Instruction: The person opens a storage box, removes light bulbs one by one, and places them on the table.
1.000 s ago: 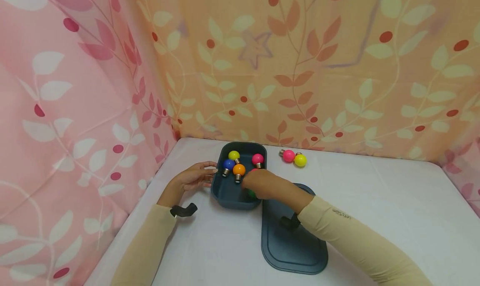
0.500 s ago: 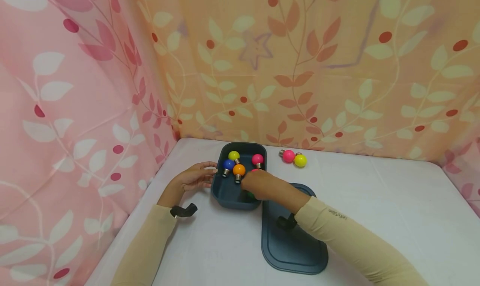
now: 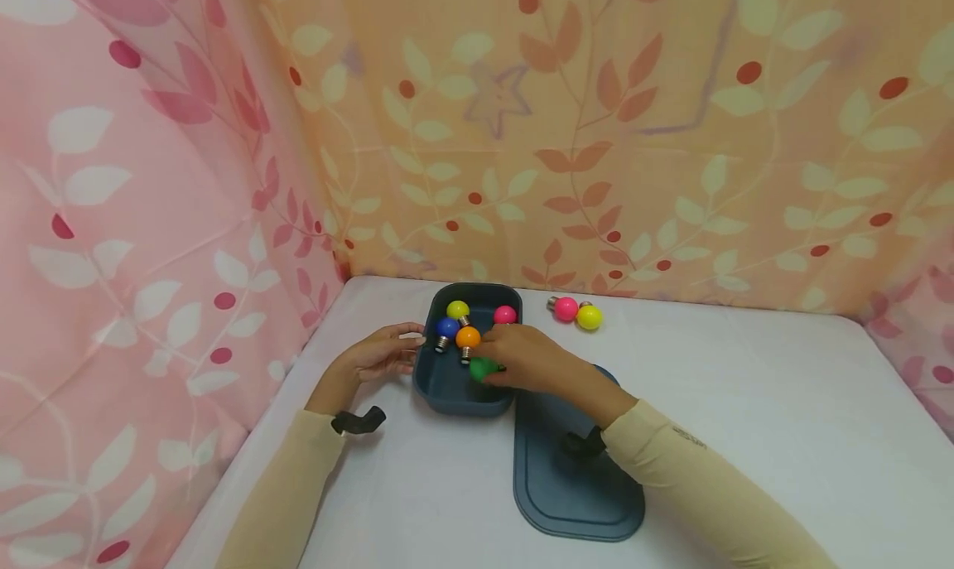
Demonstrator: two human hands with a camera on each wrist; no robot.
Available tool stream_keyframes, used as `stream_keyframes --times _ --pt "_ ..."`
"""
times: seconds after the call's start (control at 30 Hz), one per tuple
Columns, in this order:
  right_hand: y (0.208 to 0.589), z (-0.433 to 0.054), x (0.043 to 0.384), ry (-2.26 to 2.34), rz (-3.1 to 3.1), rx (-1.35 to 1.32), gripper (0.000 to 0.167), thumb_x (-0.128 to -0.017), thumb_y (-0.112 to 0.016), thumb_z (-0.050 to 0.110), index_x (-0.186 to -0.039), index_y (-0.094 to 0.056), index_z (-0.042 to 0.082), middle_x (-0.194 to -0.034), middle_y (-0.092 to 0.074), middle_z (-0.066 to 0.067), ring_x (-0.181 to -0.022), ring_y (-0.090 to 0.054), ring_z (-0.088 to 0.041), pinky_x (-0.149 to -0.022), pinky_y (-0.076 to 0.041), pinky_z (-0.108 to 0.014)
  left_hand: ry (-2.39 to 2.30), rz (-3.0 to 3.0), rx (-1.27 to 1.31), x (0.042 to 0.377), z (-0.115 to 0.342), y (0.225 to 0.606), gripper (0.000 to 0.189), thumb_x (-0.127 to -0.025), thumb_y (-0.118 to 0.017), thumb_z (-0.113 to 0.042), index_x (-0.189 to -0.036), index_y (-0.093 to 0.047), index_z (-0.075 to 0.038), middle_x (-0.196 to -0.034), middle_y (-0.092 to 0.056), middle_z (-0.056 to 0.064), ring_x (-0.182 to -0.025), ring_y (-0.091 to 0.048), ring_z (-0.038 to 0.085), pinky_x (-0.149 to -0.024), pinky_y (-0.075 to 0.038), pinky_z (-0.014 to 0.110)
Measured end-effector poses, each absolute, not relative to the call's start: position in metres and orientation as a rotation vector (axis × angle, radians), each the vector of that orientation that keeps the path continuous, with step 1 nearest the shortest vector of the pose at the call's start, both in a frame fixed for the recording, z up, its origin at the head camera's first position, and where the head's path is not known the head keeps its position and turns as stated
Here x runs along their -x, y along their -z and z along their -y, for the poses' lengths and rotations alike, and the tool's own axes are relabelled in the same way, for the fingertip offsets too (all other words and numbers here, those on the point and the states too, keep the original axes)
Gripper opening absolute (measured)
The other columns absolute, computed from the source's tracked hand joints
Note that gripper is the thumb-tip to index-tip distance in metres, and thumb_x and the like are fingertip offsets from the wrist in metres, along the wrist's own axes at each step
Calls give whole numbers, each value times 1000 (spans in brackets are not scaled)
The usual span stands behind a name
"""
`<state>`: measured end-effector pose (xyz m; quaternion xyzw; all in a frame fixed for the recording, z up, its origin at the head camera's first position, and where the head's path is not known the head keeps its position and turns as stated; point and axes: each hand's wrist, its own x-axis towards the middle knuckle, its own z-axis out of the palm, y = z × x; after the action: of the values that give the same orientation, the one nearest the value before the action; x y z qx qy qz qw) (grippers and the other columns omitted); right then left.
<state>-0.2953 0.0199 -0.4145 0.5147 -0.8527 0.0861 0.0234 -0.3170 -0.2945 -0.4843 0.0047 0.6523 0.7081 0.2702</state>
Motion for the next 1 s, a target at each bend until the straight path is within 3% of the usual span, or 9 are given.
stream_keyframes --times 0.17,0.4,0.6,0.8,1.0 --pt "413 -30 293 -442 2584 -1523 43 -86 -83 34 -125 -72 17 -108 -71 2 -98 -61 -14 -81 -56 -26 -1913 -1757 -18 313 300 484 28 -107 -52 -11 -133 -44 -5 -94 -63 5 -80 -65 16 -68 -61 26" --pt "410 -55 292 -677 2612 -1325 44 -88 -81 37 -126 -72 18 -118 -71 2 -108 -64 -16 -89 -58 -32 -1932 -1713 -29 314 297 484 25 -107 -50 -9 -131 -44 -6 -94 -63 5 -78 -66 15 -67 -61 26" --pt "412 -79 297 -1012 2542 -1229 44 -85 -84 30 -124 -73 14 -104 -72 8 -95 -65 -14 -82 -59 -35 -1938 -1692 -53 316 294 485 24 -107 -50 -9 -131 -44 -5 -93 -64 6 -77 -66 15 -66 -62 26" --pt "416 -102 303 -1309 2496 -1126 34 -90 -79 30 -122 -75 17 -96 -72 11 -89 -65 -14 -79 -59 -44 -1922 -1699 -51 316 295 488 24 -107 -50 -9 -131 -44 -6 -93 -64 5 -77 -66 14 -67 -61 26" --pt "422 -125 310 -1501 2524 -907 36 -92 -77 29 -125 -73 15 -102 -74 2 -91 -68 -20 -81 -58 -42 -1937 -1683 -61 315 295 487 25 -107 -50 -9 -131 -43 -5 -93 -64 5 -76 -66 13 -66 -61 26"
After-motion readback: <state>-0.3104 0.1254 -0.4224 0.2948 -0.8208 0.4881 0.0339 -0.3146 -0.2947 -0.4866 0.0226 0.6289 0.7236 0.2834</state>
